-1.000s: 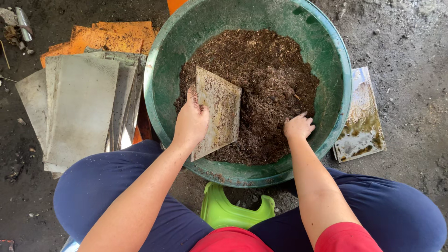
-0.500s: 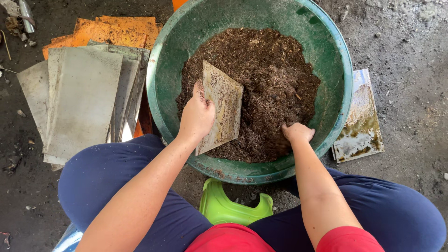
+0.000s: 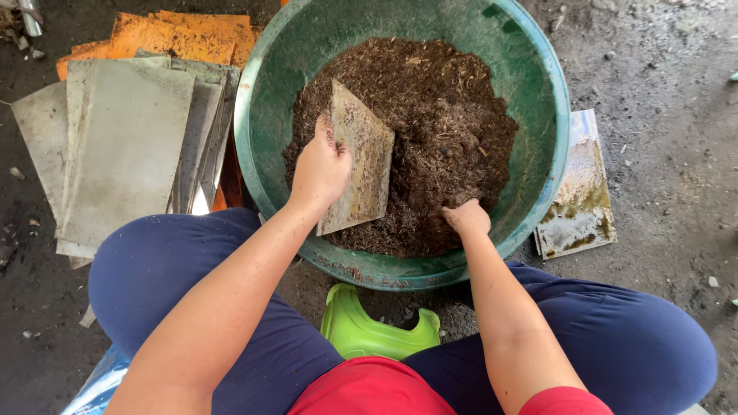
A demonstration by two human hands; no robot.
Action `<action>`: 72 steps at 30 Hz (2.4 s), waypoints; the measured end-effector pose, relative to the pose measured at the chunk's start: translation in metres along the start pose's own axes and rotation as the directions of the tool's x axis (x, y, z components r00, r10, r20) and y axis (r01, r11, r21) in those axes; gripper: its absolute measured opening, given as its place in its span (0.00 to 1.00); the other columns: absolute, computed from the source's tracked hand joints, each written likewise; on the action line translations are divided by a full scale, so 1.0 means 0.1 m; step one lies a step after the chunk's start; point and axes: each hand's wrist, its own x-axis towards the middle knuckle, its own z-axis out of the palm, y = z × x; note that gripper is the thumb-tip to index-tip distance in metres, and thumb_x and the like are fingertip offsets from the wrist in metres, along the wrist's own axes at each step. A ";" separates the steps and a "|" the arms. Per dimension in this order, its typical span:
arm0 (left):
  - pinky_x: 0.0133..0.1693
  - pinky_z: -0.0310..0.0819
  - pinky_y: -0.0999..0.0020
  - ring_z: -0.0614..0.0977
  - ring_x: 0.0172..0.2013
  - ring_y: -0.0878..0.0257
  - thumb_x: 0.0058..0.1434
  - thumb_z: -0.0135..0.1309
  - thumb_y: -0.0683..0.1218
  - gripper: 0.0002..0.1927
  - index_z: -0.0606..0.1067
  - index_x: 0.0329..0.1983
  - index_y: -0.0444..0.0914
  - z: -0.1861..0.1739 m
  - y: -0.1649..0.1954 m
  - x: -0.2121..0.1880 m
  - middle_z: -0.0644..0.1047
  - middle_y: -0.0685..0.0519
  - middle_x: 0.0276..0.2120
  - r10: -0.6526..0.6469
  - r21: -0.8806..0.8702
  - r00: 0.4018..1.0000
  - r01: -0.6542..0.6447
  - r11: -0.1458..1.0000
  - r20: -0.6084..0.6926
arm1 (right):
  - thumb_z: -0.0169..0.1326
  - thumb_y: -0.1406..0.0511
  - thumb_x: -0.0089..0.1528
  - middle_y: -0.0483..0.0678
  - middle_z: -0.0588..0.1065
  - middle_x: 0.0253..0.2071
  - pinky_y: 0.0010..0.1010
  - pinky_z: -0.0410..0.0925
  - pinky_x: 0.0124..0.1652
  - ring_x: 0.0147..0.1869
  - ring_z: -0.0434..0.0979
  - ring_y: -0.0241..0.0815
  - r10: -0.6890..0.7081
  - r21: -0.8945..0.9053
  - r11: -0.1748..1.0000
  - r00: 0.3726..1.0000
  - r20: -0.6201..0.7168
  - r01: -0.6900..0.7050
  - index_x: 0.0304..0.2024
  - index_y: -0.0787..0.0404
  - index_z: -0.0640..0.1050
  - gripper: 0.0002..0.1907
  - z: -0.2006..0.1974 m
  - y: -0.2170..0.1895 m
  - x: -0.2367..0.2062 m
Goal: The person sits on a small stool and uses a dark fibrous material to scrub and wipe the surfaces of rectangular metal sheets. They repeatedly rub both sides of each sheet over a green basin filled with the fibrous material, then place the cleaned sheets onto a stack on the ground.
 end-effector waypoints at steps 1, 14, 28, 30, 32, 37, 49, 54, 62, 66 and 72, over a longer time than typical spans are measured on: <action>0.41 0.77 0.55 0.84 0.36 0.46 0.65 0.46 0.46 0.37 0.51 0.74 0.28 -0.01 0.00 0.01 0.80 0.37 0.39 0.010 0.003 1.000 -0.010 1.000 -0.017 | 0.59 0.36 0.56 0.63 0.76 0.58 0.44 0.72 0.57 0.60 0.78 0.58 -0.006 -0.001 1.000 1.000 0.000 0.006 0.65 0.74 0.64 0.55 0.01 0.00 -0.02; 0.41 0.76 0.52 0.84 0.36 0.44 0.71 0.45 0.49 0.33 0.53 0.74 0.30 0.06 -0.09 0.08 0.81 0.35 0.40 0.028 0.030 0.998 -0.026 0.999 -0.063 | 0.53 0.32 0.56 0.62 0.81 0.46 0.45 0.74 0.50 0.50 0.82 0.59 -0.196 -0.079 0.975 0.972 0.126 0.207 0.41 0.70 0.84 0.46 -0.04 0.02 -0.05; 0.51 0.73 0.54 0.82 0.47 0.46 0.74 0.44 0.58 0.27 0.65 0.69 0.37 0.05 -0.27 0.18 0.81 0.40 0.49 0.040 -0.131 0.995 -0.053 0.990 -0.097 | 0.72 0.43 0.51 0.57 0.77 0.54 0.43 0.75 0.52 0.56 0.81 0.53 -0.127 -0.302 0.942 0.989 0.077 0.144 0.61 0.68 0.69 0.49 0.20 -0.15 -0.34; 0.54 0.71 0.55 0.81 0.49 0.45 0.72 0.43 0.57 0.29 0.60 0.72 0.40 0.05 -0.29 0.19 0.80 0.40 0.51 -0.024 -0.148 0.999 0.019 0.989 -0.027 | 0.68 0.47 0.53 0.58 0.79 0.56 0.43 0.75 0.56 0.59 0.81 0.54 -0.142 -0.181 0.969 0.978 0.156 0.169 0.57 0.67 0.77 0.39 0.17 -0.15 -0.33; 0.55 0.70 0.55 0.80 0.52 0.44 0.71 0.44 0.56 0.31 0.58 0.74 0.40 0.05 -0.29 0.19 0.79 0.40 0.52 -0.024 -0.150 1.000 0.022 0.988 -0.015 | 0.64 0.48 0.55 0.56 0.80 0.57 0.43 0.74 0.59 0.60 0.81 0.53 -0.212 -0.050 0.972 0.950 0.229 0.230 0.54 0.63 0.82 0.33 0.04 -0.19 -0.32; 0.57 0.69 0.54 0.78 0.56 0.42 0.71 0.46 0.54 0.30 0.59 0.73 0.39 0.05 -0.24 0.11 0.78 0.39 0.56 0.048 -0.150 0.997 -0.056 0.987 -0.057 | 0.65 0.54 0.58 0.55 0.76 0.59 0.43 0.66 0.62 0.62 0.76 0.48 -0.410 0.612 0.736 0.910 0.061 0.290 0.62 0.62 0.71 0.35 -0.59 -0.52 -0.54; 0.61 0.65 0.62 0.75 0.62 0.53 0.72 0.36 0.62 0.33 0.67 0.67 0.34 0.36 -0.78 -0.01 0.75 0.45 0.62 -0.037 -0.490 0.993 -0.024 0.872 -0.115 | 0.50 0.58 0.68 0.53 0.58 0.77 0.50 0.56 0.73 0.80 0.56 0.54 -0.479 0.574 0.254 0.617 -0.624 0.778 0.66 0.55 0.73 0.24 0.38 -1.41 -1.67; 0.61 0.62 0.62 0.73 0.61 0.53 0.73 0.37 0.62 0.32 0.66 0.67 0.34 0.29 -0.97 -0.05 0.74 0.44 0.61 -0.088 -0.451 0.991 0.035 0.892 -0.097 | 0.48 0.61 0.69 0.52 0.52 0.78 0.52 0.50 0.70 0.81 0.49 0.54 -0.339 0.674 0.502 0.841 -0.422 0.541 0.68 0.54 0.69 0.24 0.61 -1.23 -1.02; 0.61 0.65 0.62 0.75 0.59 0.53 0.73 0.38 0.63 0.33 0.70 0.64 0.31 0.23 -0.87 0.06 0.77 0.43 0.58 -0.125 -0.521 0.988 0.059 0.851 -0.092 | 0.46 0.69 0.65 0.57 0.58 0.72 0.49 0.49 0.75 0.77 0.57 0.54 -0.273 0.812 0.431 0.915 -0.298 0.394 0.68 0.61 0.66 0.27 0.58 -1.58 -1.37; 0.61 0.64 0.63 0.75 0.61 0.57 0.72 0.36 0.63 0.34 0.68 0.66 0.33 0.26 -0.75 0.10 0.76 0.45 0.60 -0.159 -0.537 0.986 0.106 0.837 -0.053 | 0.47 0.67 0.68 0.59 0.58 0.72 0.51 0.52 0.71 0.76 0.56 0.58 -0.379 0.658 0.259 0.701 -0.604 0.707 0.65 0.61 0.70 0.22 0.75 -1.55 -1.51; 0.60 0.64 0.64 0.75 0.58 0.59 0.72 0.38 0.64 0.34 0.70 0.65 0.33 0.34 -0.60 0.00 0.76 0.47 0.59 -0.058 -0.475 0.996 0.022 0.880 -0.062 | 0.49 0.63 0.70 0.55 0.65 0.63 0.46 0.61 0.65 0.67 0.64 0.55 -0.169 0.713 0.484 0.854 -0.493 0.507 0.64 0.63 0.68 0.21 0.57 -1.15 -0.75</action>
